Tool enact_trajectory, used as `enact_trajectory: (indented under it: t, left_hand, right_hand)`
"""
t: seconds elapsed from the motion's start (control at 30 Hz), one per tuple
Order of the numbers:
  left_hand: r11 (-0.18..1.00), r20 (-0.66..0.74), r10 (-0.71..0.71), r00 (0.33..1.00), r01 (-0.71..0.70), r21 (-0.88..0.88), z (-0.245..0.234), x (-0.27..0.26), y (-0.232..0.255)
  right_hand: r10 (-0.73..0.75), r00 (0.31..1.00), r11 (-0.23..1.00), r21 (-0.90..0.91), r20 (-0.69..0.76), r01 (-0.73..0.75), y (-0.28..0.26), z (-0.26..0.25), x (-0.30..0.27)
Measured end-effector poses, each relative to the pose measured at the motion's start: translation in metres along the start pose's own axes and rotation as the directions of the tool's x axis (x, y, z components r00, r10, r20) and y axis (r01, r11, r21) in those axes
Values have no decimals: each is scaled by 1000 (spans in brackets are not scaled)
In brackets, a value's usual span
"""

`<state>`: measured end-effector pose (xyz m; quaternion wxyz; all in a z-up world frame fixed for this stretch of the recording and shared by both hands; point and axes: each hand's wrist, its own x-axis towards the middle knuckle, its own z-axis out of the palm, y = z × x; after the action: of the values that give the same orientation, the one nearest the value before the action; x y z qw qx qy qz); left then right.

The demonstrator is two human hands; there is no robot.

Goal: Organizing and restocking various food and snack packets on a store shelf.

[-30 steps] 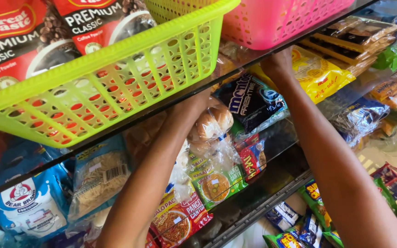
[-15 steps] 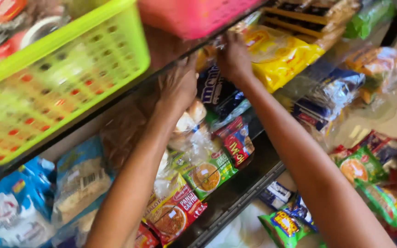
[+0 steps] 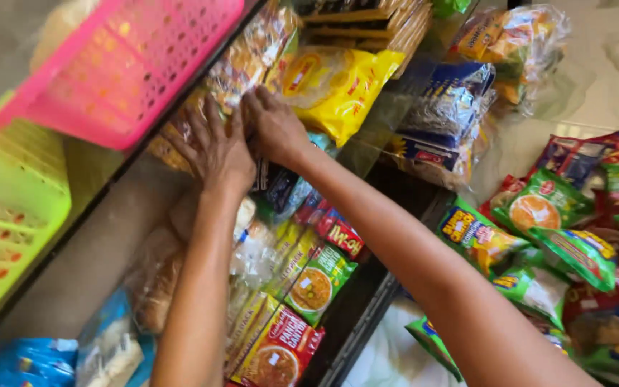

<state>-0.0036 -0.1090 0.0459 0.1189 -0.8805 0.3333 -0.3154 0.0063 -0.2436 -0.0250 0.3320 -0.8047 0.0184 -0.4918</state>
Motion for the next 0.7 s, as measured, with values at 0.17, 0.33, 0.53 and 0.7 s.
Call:
enact_trajectory:
  t: [0.17, 0.33, 0.53, 0.7]
  left_hand:
    - [993, 117, -94, 989, 84, 88, -3, 4, 3]
    - [997, 96, -47, 994, 41, 66, 4, 3, 5]
    - [995, 132, -62, 989, 51, 87, -3, 3, 0]
    - [993, 187, -112, 976, 101, 68, -4, -2, 5]
  right_hand:
    - [-15, 990, 999, -41, 138, 21, -15, -5, 1]
    - [52, 978, 998, -55, 201, -42, -17, -12, -8]
    - [80, 975, 994, -91, 209, -62, -21, -10, -12]
    - [101, 948, 988, -142, 302, -60, -22, -14, -15]
